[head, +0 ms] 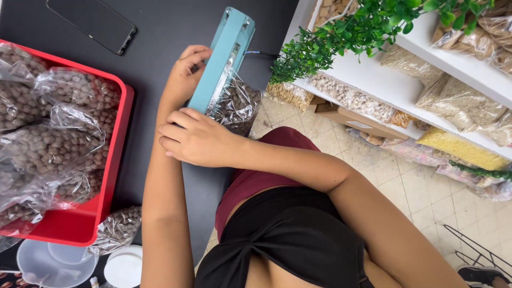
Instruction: The person fills small plastic bags with dark round food items from a large sack, seals them using a handheld heat sealer, and places the finished packages into a red tray on the counter.
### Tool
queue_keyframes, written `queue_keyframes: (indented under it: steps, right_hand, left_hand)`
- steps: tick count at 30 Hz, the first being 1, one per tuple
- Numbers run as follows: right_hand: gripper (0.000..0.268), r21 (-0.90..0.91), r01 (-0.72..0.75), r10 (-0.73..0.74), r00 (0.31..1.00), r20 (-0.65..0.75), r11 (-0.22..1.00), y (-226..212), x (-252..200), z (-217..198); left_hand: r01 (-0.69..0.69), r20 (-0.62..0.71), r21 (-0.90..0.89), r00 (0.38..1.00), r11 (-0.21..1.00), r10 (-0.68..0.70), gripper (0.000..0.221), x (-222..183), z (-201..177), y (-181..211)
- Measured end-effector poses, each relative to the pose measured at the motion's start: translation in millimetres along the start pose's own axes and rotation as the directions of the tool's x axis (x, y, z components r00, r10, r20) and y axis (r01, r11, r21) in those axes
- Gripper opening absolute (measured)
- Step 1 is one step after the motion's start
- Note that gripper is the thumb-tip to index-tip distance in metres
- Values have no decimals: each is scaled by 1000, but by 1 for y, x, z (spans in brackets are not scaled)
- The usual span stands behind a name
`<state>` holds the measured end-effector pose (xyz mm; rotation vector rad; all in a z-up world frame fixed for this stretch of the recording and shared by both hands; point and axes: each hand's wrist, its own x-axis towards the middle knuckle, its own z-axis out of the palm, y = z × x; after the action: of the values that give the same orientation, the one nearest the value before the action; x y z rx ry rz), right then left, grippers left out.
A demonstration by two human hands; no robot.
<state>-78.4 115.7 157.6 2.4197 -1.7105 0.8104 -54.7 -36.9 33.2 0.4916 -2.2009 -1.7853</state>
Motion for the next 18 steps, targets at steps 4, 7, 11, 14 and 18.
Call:
queue_keyframes:
  steps: [4,7,11,14,18]
  right_hand:
    - [18,44,19,-20,1000,10,999,3,2,-3]
    - [19,77,26,-32,997,74,997,9,2,2]
    - [33,133,77,-60,989,-132,988,15,1,15]
    - [35,127,73,-59,992,-113,989,13,1,19]
    - [31,135,74,-65,995,-71,988,13,1,19]
  left_hand:
    - [-61,-169,-23,984,998,56,38,-17,-7,-12]
    - [-161,-141,-152,980,975,140,20,-40,-13,-4]
    - [-55,-76,-70,996,996,50,24,-57,-10,-11]
    - [-53,-55,-80,997,995,48,25,-59,-7,-23]
    - [-78,-29,-80,997,994,76,31,-54,-7,-23]
